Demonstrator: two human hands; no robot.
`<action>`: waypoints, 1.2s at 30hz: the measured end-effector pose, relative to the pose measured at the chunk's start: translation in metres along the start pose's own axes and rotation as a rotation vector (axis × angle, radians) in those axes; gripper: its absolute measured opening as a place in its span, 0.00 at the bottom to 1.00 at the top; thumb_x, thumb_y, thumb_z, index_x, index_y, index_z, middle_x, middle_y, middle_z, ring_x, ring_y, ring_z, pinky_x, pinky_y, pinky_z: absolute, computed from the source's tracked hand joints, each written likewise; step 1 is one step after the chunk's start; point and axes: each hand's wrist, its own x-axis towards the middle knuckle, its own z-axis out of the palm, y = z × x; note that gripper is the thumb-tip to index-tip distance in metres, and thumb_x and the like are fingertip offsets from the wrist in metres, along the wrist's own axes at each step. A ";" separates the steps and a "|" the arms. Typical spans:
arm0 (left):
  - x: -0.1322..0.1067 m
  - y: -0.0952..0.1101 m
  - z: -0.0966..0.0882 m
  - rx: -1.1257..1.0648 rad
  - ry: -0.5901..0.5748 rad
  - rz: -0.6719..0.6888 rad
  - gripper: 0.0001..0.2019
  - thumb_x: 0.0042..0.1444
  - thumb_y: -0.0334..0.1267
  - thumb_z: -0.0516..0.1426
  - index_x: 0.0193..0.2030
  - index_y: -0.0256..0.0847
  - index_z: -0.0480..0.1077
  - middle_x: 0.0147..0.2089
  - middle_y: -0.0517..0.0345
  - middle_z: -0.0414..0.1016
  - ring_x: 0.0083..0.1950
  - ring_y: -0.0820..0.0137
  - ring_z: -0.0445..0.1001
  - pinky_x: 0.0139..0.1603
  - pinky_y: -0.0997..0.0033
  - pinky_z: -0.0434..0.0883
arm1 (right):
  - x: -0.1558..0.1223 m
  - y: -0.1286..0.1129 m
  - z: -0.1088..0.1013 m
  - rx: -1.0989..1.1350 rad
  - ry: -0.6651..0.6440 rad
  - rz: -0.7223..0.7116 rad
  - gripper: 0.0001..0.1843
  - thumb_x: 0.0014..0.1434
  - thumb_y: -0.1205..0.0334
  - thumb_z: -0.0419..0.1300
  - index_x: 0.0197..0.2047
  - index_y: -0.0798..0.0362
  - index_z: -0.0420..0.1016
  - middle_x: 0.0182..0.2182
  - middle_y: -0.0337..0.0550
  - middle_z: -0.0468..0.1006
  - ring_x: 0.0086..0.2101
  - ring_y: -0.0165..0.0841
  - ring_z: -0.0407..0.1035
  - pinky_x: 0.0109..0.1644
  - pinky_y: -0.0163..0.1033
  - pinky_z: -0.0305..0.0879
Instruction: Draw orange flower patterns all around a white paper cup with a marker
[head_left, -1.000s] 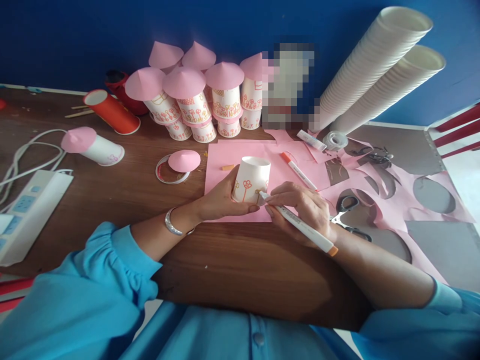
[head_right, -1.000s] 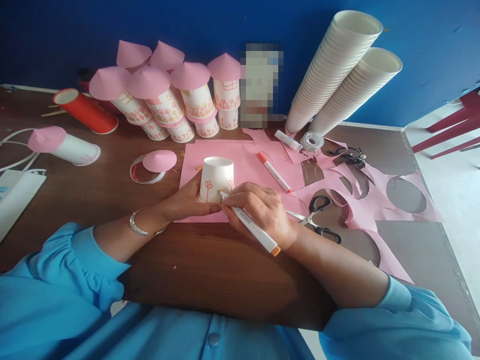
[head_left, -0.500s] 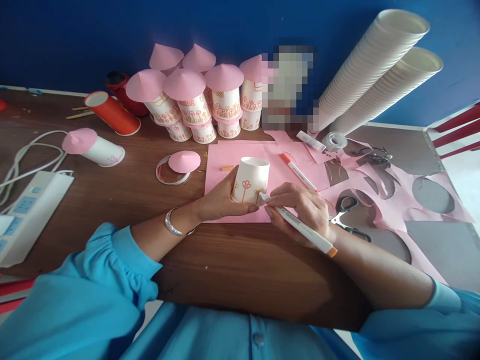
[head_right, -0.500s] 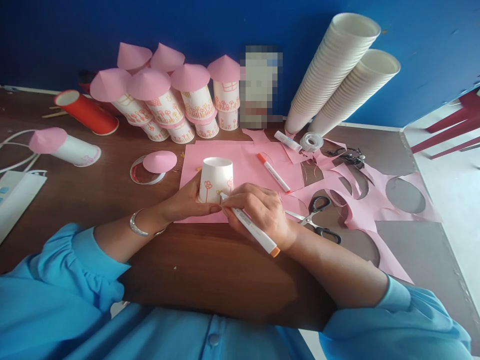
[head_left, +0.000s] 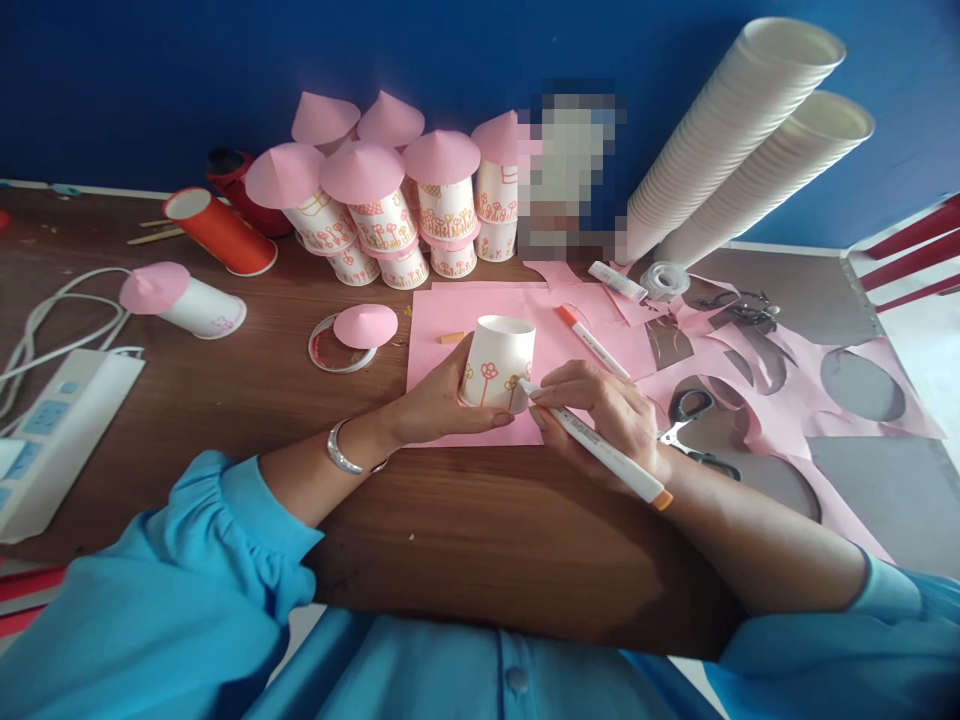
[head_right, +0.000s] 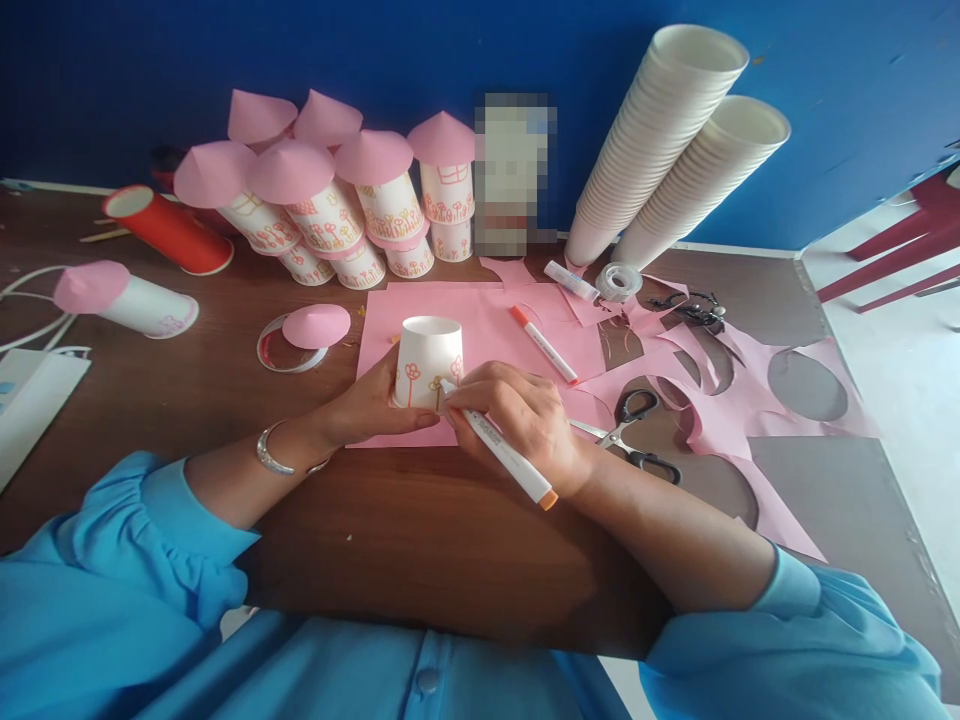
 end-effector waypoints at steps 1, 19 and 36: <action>0.000 0.000 0.000 -0.003 0.001 -0.004 0.33 0.48 0.44 0.73 0.56 0.45 0.61 0.48 0.55 0.74 0.48 0.63 0.76 0.47 0.61 0.76 | 0.000 0.000 0.000 -0.005 -0.002 0.003 0.07 0.65 0.72 0.62 0.42 0.50 0.72 0.30 0.41 0.81 0.30 0.31 0.80 0.31 0.35 0.76; 0.000 -0.002 -0.003 0.008 0.009 -0.014 0.34 0.48 0.46 0.73 0.56 0.45 0.62 0.47 0.55 0.75 0.47 0.62 0.76 0.46 0.61 0.75 | -0.002 0.001 0.005 0.059 0.021 -0.008 0.09 0.66 0.72 0.61 0.45 0.50 0.72 0.31 0.40 0.80 0.30 0.31 0.78 0.29 0.35 0.75; -0.001 0.000 -0.003 0.017 0.039 -0.021 0.33 0.47 0.47 0.73 0.55 0.44 0.64 0.46 0.55 0.74 0.47 0.62 0.76 0.49 0.58 0.75 | -0.002 -0.001 0.002 -0.019 0.022 0.012 0.09 0.63 0.74 0.62 0.42 0.50 0.71 0.29 0.38 0.79 0.27 0.30 0.77 0.28 0.34 0.73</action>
